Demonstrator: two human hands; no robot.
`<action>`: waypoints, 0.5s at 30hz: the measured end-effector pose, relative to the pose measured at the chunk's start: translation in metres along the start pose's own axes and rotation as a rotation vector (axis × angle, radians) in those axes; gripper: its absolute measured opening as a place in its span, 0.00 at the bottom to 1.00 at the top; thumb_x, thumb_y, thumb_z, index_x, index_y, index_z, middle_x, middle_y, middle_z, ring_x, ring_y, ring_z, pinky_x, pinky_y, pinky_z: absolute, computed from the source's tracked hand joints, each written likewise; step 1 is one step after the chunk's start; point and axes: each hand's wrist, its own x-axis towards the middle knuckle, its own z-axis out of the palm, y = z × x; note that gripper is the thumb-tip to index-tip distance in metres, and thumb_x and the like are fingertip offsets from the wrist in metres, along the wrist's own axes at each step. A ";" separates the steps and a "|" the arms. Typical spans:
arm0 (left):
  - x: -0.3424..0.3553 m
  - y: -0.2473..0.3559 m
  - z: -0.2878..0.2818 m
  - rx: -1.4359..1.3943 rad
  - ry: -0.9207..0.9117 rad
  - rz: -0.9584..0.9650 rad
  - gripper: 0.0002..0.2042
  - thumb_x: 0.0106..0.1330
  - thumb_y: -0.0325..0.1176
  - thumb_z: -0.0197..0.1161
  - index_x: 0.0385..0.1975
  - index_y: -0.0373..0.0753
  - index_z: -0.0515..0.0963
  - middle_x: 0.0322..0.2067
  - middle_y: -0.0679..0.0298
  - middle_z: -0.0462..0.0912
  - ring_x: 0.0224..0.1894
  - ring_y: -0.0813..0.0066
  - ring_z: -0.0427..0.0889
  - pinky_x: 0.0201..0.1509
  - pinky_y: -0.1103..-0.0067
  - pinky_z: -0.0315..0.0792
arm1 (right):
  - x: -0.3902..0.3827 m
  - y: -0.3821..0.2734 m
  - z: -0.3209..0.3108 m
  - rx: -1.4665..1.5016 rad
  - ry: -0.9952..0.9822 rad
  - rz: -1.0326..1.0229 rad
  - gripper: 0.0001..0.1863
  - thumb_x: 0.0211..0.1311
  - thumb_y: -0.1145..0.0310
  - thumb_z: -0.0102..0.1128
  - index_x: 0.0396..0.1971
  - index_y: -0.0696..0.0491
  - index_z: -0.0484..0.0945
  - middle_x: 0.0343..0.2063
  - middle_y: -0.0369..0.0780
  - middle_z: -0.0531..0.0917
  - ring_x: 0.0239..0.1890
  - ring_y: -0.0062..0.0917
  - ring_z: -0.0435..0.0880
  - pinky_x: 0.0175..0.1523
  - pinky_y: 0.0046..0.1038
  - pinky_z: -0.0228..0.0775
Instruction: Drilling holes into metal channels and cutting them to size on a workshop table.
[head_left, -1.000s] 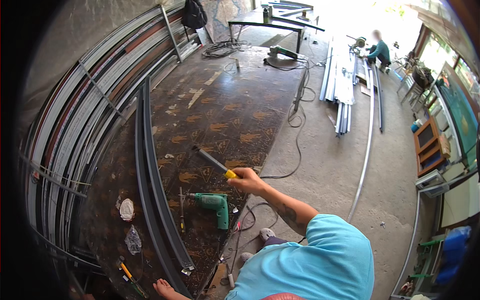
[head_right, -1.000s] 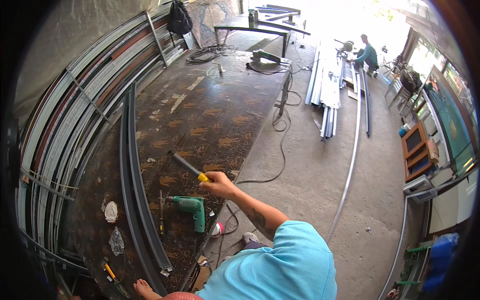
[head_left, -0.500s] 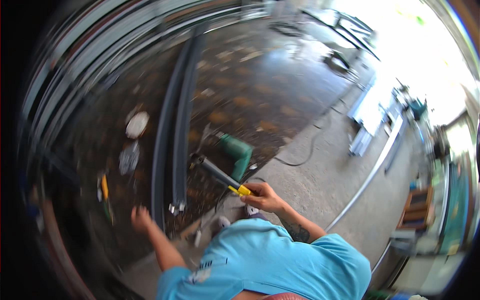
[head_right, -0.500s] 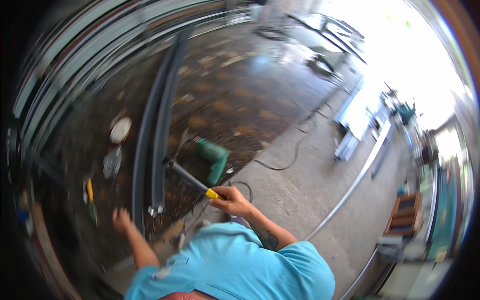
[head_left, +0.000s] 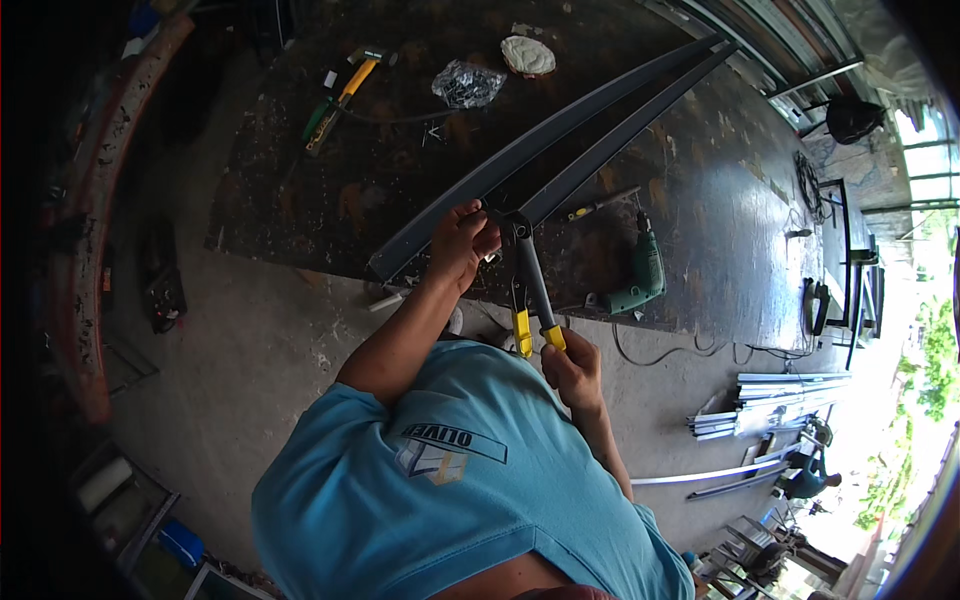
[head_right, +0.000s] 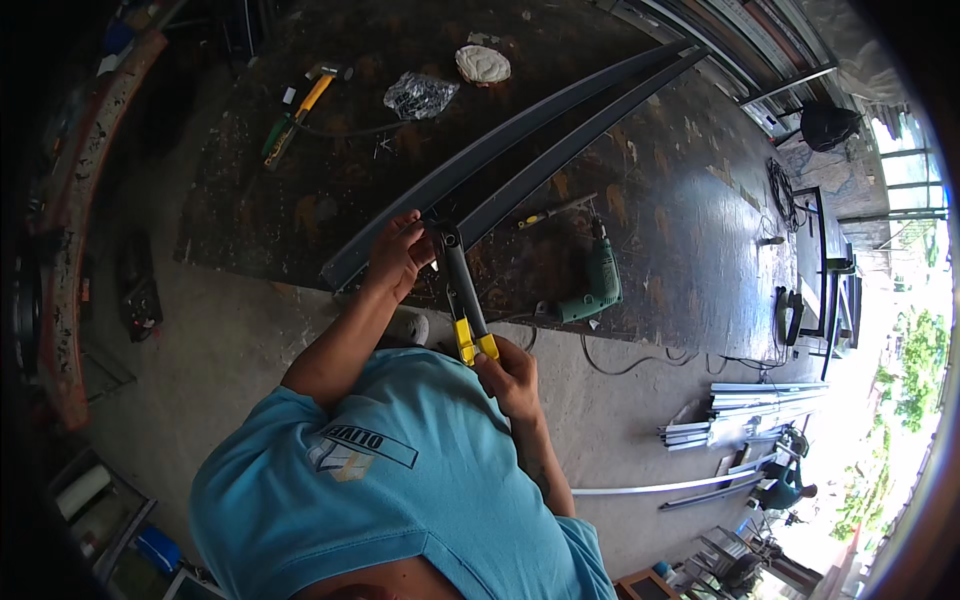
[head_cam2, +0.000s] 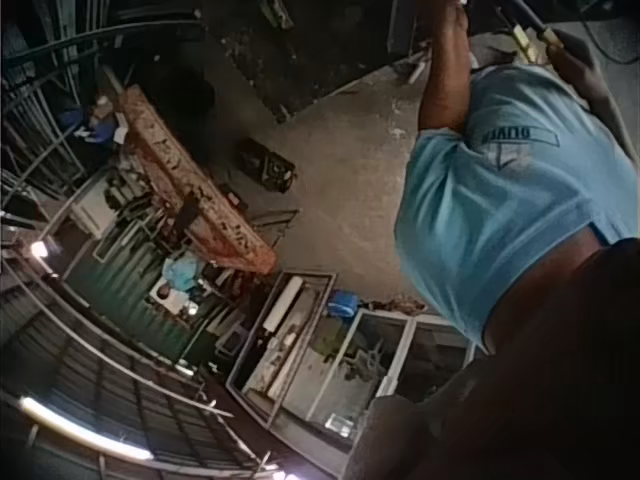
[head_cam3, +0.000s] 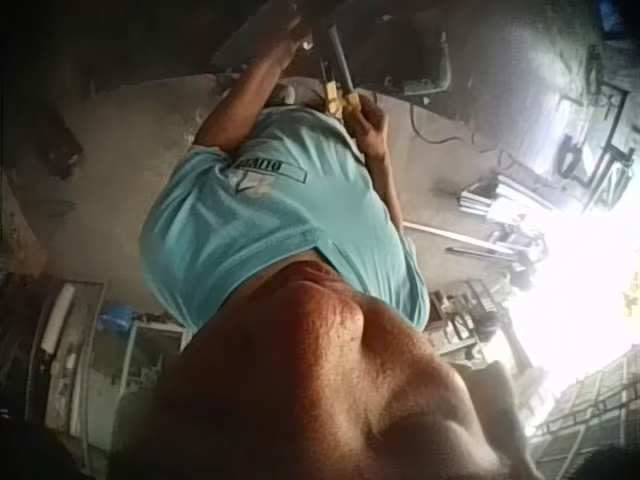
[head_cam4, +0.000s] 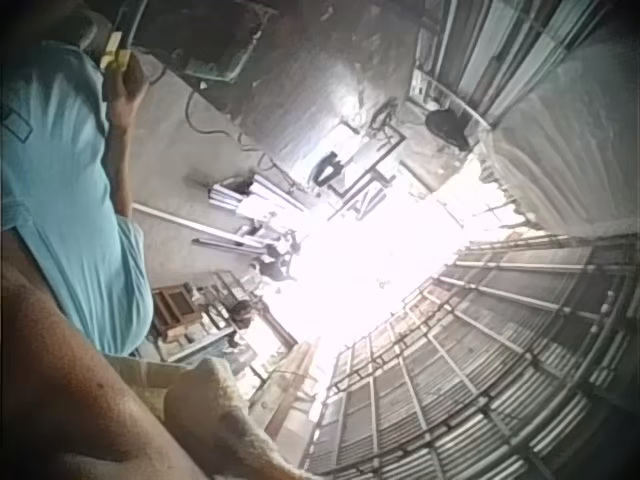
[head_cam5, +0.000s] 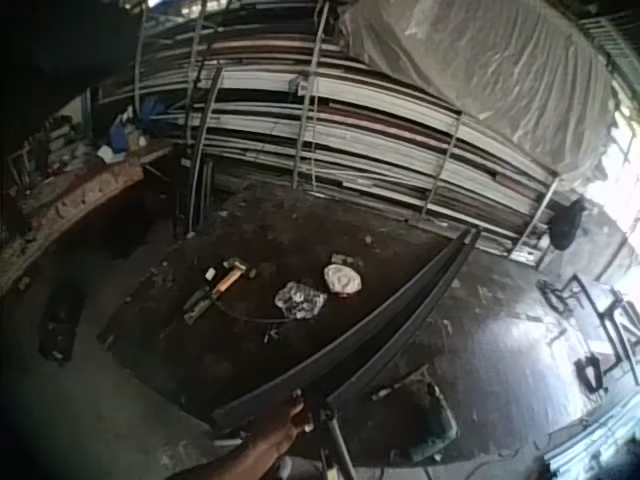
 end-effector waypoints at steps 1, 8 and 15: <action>-0.001 0.001 0.001 -0.034 0.007 -0.033 0.09 0.67 0.22 0.56 0.45 0.41 0.71 0.33 0.64 0.80 0.33 0.75 0.85 0.35 0.76 0.85 | 0.000 0.000 0.004 -0.010 0.007 0.013 0.13 0.65 0.67 0.60 0.41 0.62 0.78 0.20 0.30 0.75 0.18 0.10 0.68 0.21 0.16 0.58; 0.009 -0.011 0.005 -0.138 0.053 -0.046 0.07 0.67 0.23 0.57 0.42 0.43 0.74 0.34 0.64 0.82 0.34 0.75 0.86 0.36 0.79 0.83 | -0.006 -0.004 0.016 -0.010 0.118 0.034 0.12 0.65 0.66 0.59 0.34 0.61 0.74 0.17 0.31 0.72 0.15 0.10 0.64 0.18 0.18 0.55; 0.014 -0.024 0.009 -0.126 -0.016 -0.244 0.08 0.69 0.25 0.57 0.44 0.42 0.70 0.35 0.63 0.79 0.33 0.75 0.85 0.37 0.78 0.85 | -0.019 -0.002 0.012 -0.041 0.206 0.105 0.17 0.65 0.63 0.58 0.41 0.63 0.74 0.18 0.30 0.71 0.15 0.10 0.64 0.19 0.16 0.53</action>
